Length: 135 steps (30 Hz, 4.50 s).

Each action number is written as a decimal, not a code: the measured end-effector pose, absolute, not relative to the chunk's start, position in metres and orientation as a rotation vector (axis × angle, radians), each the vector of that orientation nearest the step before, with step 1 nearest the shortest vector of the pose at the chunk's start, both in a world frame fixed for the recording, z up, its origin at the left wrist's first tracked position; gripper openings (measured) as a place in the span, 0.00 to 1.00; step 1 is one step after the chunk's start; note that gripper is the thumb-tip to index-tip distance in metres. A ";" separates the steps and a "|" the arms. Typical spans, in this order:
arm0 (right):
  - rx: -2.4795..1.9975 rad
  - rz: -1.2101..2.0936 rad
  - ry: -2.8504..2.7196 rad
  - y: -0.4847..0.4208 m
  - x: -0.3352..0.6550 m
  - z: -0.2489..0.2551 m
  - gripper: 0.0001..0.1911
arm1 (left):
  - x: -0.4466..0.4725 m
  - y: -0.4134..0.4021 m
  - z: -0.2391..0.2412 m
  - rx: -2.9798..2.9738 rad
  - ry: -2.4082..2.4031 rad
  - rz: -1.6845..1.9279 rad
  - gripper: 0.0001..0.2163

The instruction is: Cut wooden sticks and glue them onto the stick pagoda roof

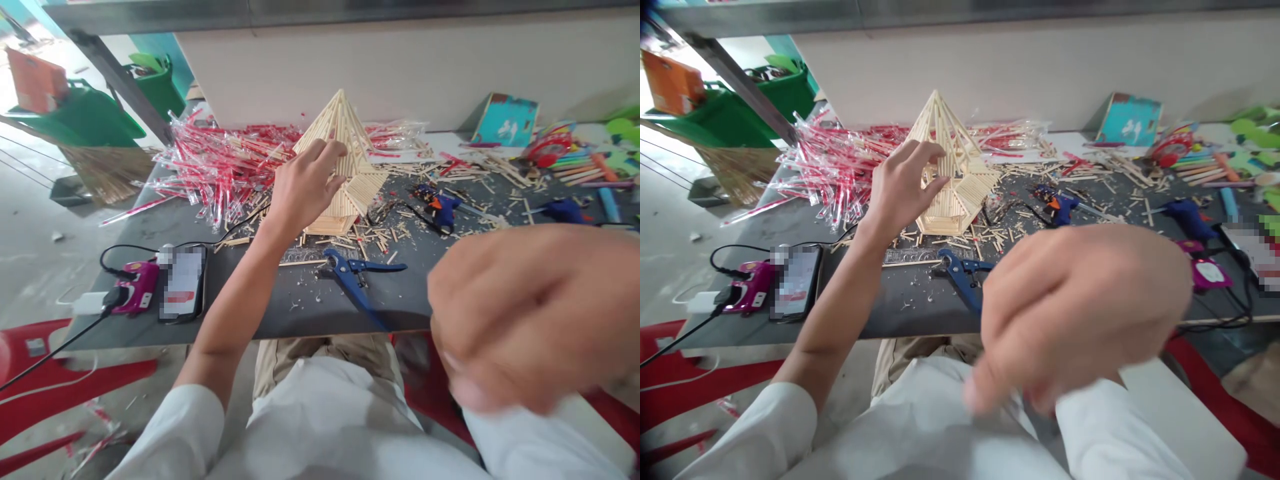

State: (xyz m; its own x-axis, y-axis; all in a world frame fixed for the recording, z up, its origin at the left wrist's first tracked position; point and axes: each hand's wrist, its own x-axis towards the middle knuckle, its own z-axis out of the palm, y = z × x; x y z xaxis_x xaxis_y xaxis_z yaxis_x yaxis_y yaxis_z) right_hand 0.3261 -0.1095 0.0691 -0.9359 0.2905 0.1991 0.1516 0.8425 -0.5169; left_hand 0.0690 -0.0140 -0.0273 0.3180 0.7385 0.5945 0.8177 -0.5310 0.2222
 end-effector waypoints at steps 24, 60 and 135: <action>-1.200 0.843 -1.820 0.020 0.273 -0.021 0.27 | 0.070 -0.007 -0.037 -2.416 -1.355 -1.050 0.16; -1.180 0.870 -1.883 0.014 0.270 -0.014 0.20 | 0.071 0.000 -0.045 -2.373 -1.286 -1.161 0.15; -1.170 0.573 -1.842 0.000 0.294 0.005 0.05 | 0.040 -0.023 0.001 -2.448 -1.309 -1.193 0.15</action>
State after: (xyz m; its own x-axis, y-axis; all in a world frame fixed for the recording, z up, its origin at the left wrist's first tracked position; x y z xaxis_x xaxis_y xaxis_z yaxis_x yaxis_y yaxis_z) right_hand 0.2943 0.0001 0.0051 -0.1942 0.8879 0.4171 0.4946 0.4558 -0.7400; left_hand 0.0399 -0.0229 0.0007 0.3150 0.6523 0.6894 0.7469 -0.6186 0.2440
